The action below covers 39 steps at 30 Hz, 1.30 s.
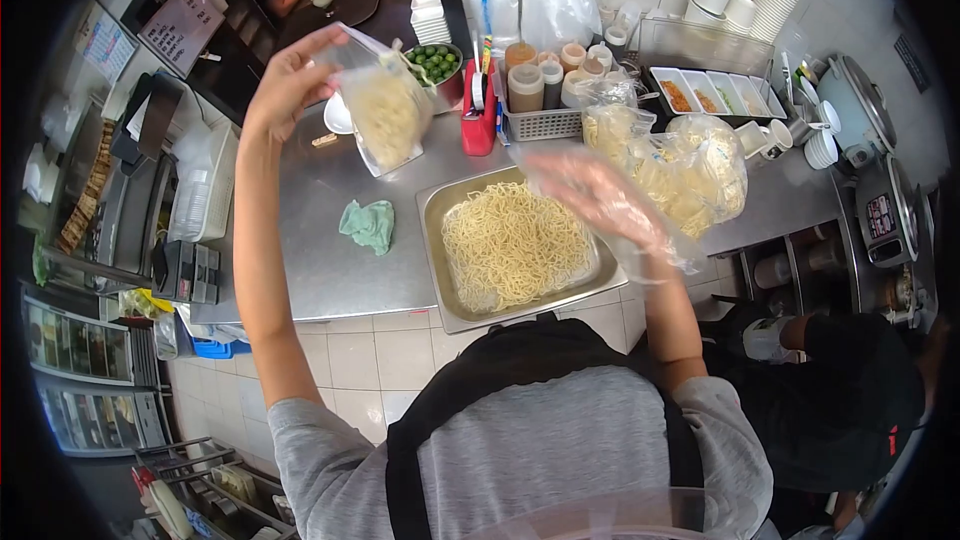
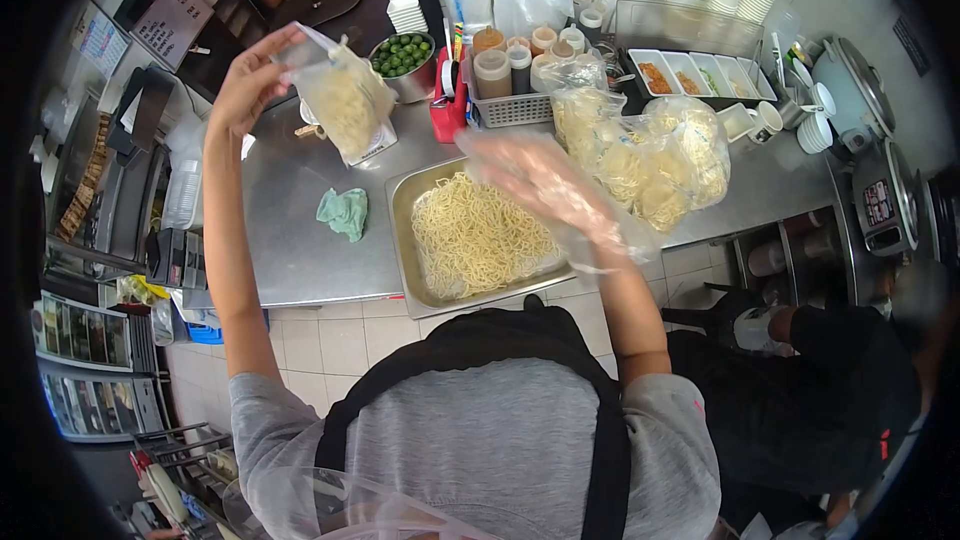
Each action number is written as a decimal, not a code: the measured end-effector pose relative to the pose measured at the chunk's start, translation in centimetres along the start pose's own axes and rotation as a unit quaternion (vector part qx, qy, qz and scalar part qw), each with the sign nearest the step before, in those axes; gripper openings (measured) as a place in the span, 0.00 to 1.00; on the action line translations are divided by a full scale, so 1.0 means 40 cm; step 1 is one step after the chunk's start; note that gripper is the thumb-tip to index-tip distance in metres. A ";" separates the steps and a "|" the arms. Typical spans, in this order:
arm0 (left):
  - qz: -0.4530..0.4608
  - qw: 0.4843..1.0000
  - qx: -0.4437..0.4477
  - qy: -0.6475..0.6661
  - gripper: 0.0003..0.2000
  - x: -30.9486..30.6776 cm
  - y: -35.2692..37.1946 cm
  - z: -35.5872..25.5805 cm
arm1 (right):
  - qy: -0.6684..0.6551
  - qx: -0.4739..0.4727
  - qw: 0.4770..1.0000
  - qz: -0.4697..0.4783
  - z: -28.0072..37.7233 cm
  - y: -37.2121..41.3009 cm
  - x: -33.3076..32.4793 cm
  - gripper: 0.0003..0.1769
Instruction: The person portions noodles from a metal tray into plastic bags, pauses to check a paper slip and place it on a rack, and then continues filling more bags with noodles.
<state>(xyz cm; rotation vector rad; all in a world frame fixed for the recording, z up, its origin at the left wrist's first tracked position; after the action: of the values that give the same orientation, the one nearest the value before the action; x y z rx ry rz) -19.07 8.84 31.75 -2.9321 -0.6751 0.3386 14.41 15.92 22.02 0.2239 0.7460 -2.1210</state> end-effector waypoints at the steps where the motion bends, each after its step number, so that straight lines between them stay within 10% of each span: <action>1: 0.030 0.999 -0.010 0.010 0.27 0.036 0.030 0.001 | -0.004 -0.044 0.998 -0.037 0.044 -0.040 0.001 0.22; 3: 0.073 0.996 -0.042 -0.032 0.28 0.119 0.090 0.023 | 0.116 -0.166 0.975 -0.087 0.107 -0.117 0.005 0.19; 7: 0.153 0.982 -0.102 -0.042 0.31 0.218 0.202 0.095 | 0.078 -0.081 0.989 0.100 0.023 -0.186 0.160 0.16; 10: 0.172 0.977 -0.123 -0.033 0.32 0.255 0.269 0.122 | -0.279 0.265 0.912 0.145 -0.018 -0.114 0.224 0.19; 13: 0.163 0.977 -0.126 -0.056 0.32 0.282 0.306 0.194 | 0.165 0.214 0.929 0.254 -0.152 -0.133 0.350 0.17; 19: 0.157 0.982 -0.095 -0.049 0.31 0.261 0.342 0.265 | 0.288 0.032 0.889 0.356 -0.089 -0.143 0.310 0.08; 24: 0.154 0.971 -0.170 -0.064 0.26 0.235 0.359 0.287 | 0.066 -0.088 0.960 0.259 -0.045 -0.170 0.223 0.10; 34: 0.027 0.920 0.163 -0.355 0.12 0.243 0.338 0.243 | -0.306 -0.017 0.950 -0.063 0.191 -0.175 0.006 0.07; 39: -0.011 0.948 0.102 -0.303 0.12 0.260 0.342 0.252 | -0.242 -0.049 0.948 -0.200 0.179 -0.149 -0.077 0.07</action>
<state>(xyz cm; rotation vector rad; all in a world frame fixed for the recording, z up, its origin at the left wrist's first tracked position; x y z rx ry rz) -6.68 1.82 17.84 -2.6056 -0.6770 1.2534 12.42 16.51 31.59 -0.5317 0.6315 -2.3687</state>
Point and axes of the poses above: each hand's wrist, its own y-axis away from the middle knuckle, its own x-axis out of the palm, z = x × y, the point moved 4 cm from there along -y, towards the middle knuckle, and after that the axes turned 4 degrees about -z, right-handed, at the moved point
